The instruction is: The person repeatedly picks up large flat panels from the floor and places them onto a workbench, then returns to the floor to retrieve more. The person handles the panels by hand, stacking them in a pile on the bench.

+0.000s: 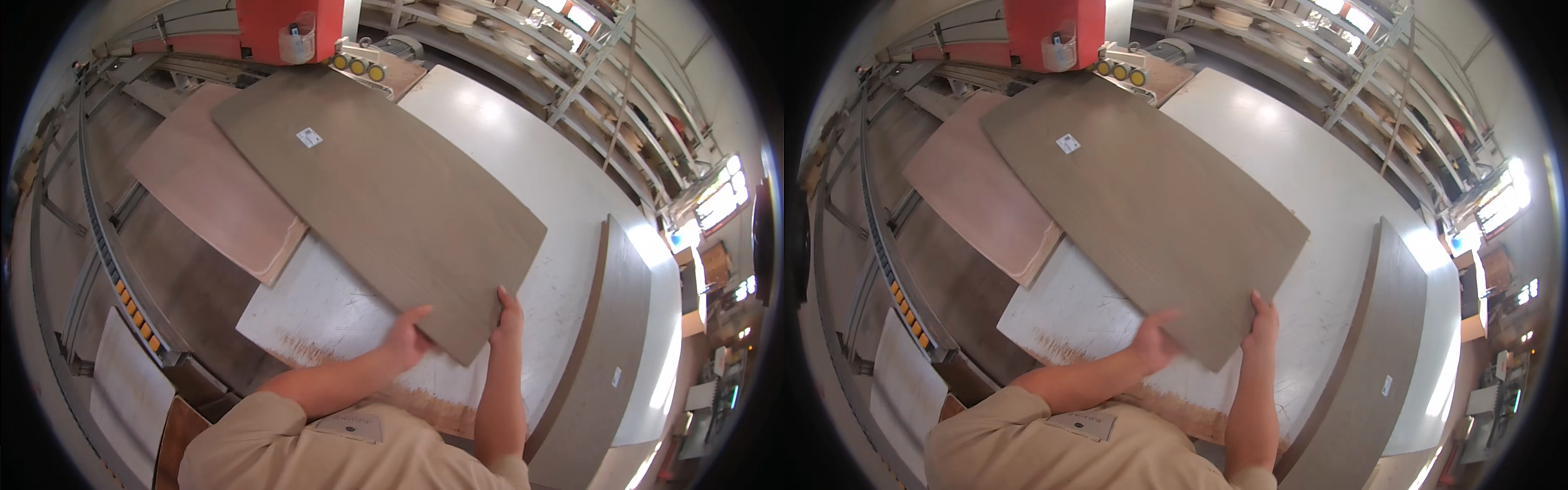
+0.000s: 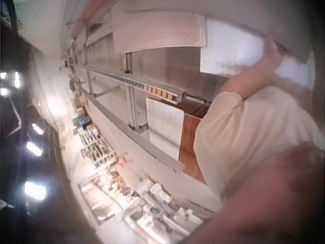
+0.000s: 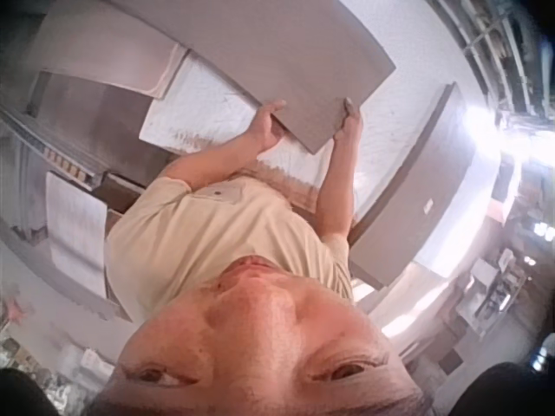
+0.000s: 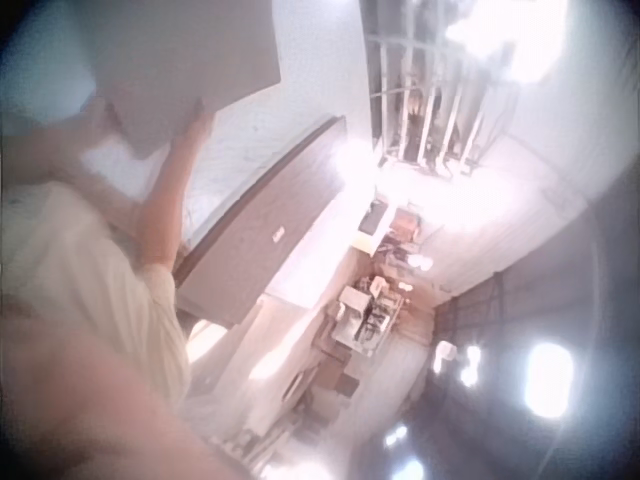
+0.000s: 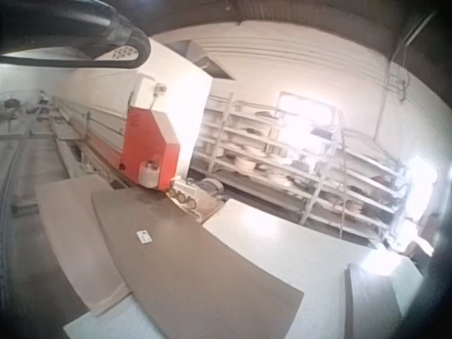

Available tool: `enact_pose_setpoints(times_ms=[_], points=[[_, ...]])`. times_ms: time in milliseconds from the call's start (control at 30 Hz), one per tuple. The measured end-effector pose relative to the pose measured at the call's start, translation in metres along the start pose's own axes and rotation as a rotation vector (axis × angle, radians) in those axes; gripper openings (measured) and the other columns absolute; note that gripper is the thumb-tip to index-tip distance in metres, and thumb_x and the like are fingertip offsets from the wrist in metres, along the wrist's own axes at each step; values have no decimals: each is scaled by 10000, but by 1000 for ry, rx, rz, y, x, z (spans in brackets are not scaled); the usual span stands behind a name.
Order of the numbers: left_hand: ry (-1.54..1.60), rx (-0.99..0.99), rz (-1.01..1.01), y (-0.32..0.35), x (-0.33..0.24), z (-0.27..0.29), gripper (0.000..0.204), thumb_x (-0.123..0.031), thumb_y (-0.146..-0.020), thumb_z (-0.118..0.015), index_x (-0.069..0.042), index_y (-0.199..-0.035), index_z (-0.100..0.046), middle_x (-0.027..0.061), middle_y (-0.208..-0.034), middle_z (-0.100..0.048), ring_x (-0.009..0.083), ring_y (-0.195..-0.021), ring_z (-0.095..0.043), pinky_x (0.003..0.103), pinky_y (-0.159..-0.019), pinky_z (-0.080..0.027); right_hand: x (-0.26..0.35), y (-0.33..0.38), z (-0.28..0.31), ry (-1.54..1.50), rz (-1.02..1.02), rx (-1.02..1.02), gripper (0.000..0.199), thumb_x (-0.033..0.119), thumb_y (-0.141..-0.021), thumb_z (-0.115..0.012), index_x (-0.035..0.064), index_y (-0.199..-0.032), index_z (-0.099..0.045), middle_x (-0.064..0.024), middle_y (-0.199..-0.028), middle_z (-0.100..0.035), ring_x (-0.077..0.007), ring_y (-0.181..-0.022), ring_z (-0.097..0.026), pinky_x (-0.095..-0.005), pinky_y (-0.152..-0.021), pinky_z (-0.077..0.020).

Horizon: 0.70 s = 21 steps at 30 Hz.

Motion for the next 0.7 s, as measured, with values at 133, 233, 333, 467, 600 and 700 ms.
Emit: enact_pose_setpoints(times_ms=[133, 233, 333, 467, 600, 700], points=[[52, -54, -300, 12, -127, -3, 560, -354, -845, -547, -27, -1293, -471, 161, -1253, -560, 362, -1127, -539, 514, -993, -417, 35, 72, 58, 104, 129, -147, 411, 83, -872, -586, -10, -1261, -490, -134, -1133, -614, -249, -1020, -604, -391, -878, -497], [-54, 38, -579, 18, -212, -20, 509, -293, -839, -559, -31, -1270, -492, 150, -1212, -572, 324, -1131, -537, 459, -974, -436, 59, 129, 95, 125, 268, -188, 474, 39, -841, -570, -32, -1296, -460, -144, -1166, -603, -243, -1009, -609, -372, -873, -498], [-99, 140, -603, 24, -216, -33, 516, -184, -822, -526, 6, -1296, -449, 152, -1225, -559, 330, -1151, -534, 461, -979, -441, 74, 193, 132, 25, 470, -160, 586, 7, -787, -542, -51, -1351, -398, -163, -1221, -571, -246, -1021, -610, -353, -881, -497], [-156, 94, -535, 41, -159, -42, 501, -125, -815, -484, 34, -1287, -437, 164, -1232, -551, 315, -1132, -554, 440, -962, -464, 73, 271, 174, -34, 570, -321, 645, 80, -753, -546, -59, -1360, -379, -205, -1233, -549, -301, -1087, -590, -382, -914, -503], [-247, 203, -371, 46, -105, -69, 464, -110, -823, -467, 45, -1260, -452, 175, -1219, -559, 298, -1105, -571, 419, -937, -482, 52, 359, 175, -146, 706, -411, 659, 276, -765, -558, -8, -1341, -410, -150, -1180, -561, -234, -963, -599, -340, -789, -513], [-302, 344, -171, 32, -51, -90, 433, -110, -822, -473, 61, -1220, -469, 180, -1166, -579, 288, -1043, -593, 406, -906, -494, 36, 410, 186, -194, 757, -552, 607, 315, -805, -522, 33, -1335, -431, -129, -1207, -547, -235, -1026, -573, -356, -831, -499]])
Point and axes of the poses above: each hand's wrist, its own y-axis away from the middle knuckle, its own z-axis out of the back of the hand, x = y × z, the point moved 7 cm from there along -y, towards the middle knuckle
